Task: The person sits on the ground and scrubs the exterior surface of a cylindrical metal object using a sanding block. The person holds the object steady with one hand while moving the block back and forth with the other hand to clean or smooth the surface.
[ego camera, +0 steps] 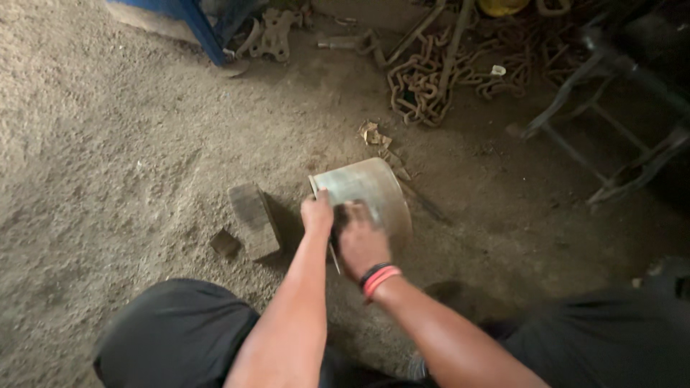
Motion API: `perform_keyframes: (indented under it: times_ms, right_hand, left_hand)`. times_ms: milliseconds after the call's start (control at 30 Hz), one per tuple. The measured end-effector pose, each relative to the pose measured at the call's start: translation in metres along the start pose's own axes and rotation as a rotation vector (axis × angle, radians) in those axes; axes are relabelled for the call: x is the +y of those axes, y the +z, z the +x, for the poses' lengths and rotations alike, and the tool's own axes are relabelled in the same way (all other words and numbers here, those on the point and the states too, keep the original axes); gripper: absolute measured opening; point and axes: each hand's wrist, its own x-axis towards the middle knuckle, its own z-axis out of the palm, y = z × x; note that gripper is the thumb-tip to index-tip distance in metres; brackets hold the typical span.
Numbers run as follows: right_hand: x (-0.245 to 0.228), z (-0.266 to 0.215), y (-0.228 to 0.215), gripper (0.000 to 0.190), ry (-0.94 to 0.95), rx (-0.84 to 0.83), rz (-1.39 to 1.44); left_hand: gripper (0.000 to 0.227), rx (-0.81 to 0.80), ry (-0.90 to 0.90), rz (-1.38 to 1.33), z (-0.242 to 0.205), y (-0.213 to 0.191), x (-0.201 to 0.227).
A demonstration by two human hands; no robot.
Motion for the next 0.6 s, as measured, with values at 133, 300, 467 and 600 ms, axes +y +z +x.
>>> perform_keyframes:
  times_ms: [133,300,467,600]
  right_hand:
    - [0.071,0.022,-0.022,0.047,0.198,0.118,0.039]
    - [0.054,0.039,-0.039,0.054,0.214,0.003,-0.115]
    - [0.000,0.040,-0.023,0.045,0.022,0.115,0.049]
    - [0.038,0.062,-0.037,0.046,0.143,0.063,0.028]
  left_hand:
    - [0.049,0.023,-0.060,-0.005,-0.017,-0.007,0.031]
    - [0.050,0.029,-0.069,-0.061,-0.006,-0.004,0.034]
    - [0.049,0.022,0.072,0.022,0.029,0.009,0.004]
    - [0.046,-0.025,-0.045,-0.046,0.028,0.003,0.011]
